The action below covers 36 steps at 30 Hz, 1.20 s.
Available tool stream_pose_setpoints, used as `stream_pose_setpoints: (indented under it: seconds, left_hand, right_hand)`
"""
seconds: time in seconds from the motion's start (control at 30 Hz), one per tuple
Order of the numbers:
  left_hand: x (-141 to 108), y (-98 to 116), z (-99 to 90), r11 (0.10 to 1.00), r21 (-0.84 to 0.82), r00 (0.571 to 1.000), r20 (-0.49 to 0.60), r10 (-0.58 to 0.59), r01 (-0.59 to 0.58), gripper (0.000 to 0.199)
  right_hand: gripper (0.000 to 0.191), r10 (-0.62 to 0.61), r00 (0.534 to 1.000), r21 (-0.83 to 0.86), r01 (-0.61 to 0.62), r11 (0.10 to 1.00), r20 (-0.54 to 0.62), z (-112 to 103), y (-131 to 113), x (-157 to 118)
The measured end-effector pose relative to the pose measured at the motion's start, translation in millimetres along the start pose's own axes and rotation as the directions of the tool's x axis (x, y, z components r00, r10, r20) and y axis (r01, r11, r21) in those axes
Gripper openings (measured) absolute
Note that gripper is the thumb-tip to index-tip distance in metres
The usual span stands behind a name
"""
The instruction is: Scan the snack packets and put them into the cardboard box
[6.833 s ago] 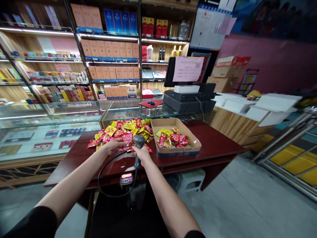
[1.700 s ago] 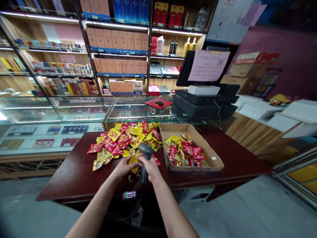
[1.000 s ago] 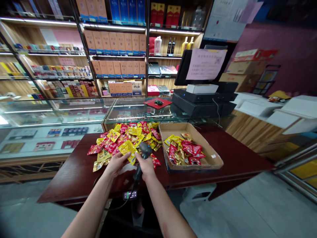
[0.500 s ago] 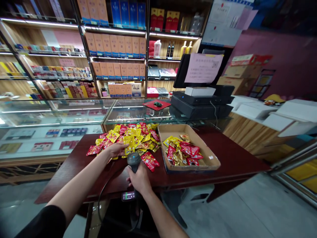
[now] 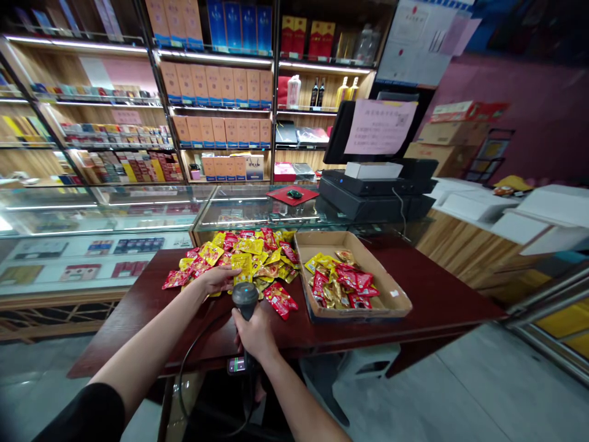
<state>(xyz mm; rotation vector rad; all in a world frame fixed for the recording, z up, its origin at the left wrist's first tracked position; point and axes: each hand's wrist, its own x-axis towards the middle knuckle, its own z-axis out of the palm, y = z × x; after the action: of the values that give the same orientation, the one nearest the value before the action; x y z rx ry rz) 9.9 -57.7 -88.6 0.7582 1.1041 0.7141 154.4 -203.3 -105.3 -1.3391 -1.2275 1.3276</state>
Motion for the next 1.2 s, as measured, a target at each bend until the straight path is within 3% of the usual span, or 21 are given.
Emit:
stream_pose_setpoints:
  seconds: [0.17, 0.4, 0.53, 0.63, 0.7, 0.8, 0.9, 1.07, 1.2]
  left_hand:
    - [1.3, -0.7, -1.0, 0.998, 0.018, 0.998, -0.019, 0.056, -0.055, 0.035]
    - [-5.9, 5.1, 3.7, 1.0, 0.0, 1.0, 0.021, -0.01, 0.01, 0.029]
    - [-7.9, 5.0, 3.8, 1.0, 0.004, 1.0, 0.022, -0.015, 0.015, 0.026]
    - [-14.2, 4.3, 6.2, 1.0, 0.001, 0.997, 0.077, -0.024, 0.024, 0.025]
    - [-21.1, 4.0, 9.1, 1.0, -0.011, 0.992, 0.126, -0.021, 0.022, 0.022]
    - [-32.2, 3.8, 13.9, 1.0, -0.005, 0.981, 0.192, -0.018, 0.02, 0.021]
    - [-39.4, 5.1, 19.0, 0.999, 0.041, 0.978, 0.208, -0.019, 0.01, 0.022]
    - [-35.4, 13.9, 40.1, 0.994, 0.101, 0.983, 0.183, 0.011, -0.03, 0.027]
    - [-19.5, 27.9, 80.2, 0.99, 0.126, 0.988, 0.147, 0.048, -0.066, 0.031]
  right_hand:
    - [0.032, 0.003, 1.0, -0.009, -0.003, 1.0, 0.0, 0.5, -0.5, 1.0]
    - [0.035, 0.02, 1.0, 0.044, -0.02, 0.999, -0.008, -0.7, 5.6, 6.5]
    - [0.034, -0.056, 0.99, 0.065, 0.065, 0.996, -0.13, -13.6, -3.9, 19.4]
    - [0.023, -0.134, 0.95, 0.037, 0.151, 0.988, -0.283, -27.6, -19.9, 34.5]
    - [0.025, -0.046, 0.96, 0.165, 0.094, 0.982, -0.278, -34.8, -29.4, 45.6]
    - [0.027, 0.106, 0.979, 0.393, -0.03, 0.919, -0.174, -40.2, -37.1, 60.1]
    - [0.022, 0.214, 0.974, 0.495, -0.149, 0.856, -0.077, -43.4, -39.7, 67.9]
    - [0.017, 0.281, 0.957, 0.496, -0.208, 0.843, -0.076, -63.9, -52.8, 67.2]
    - [0.015, 0.233, 0.965, 0.538, -0.134, 0.832, -0.12, -102.7, -74.2, 62.5]
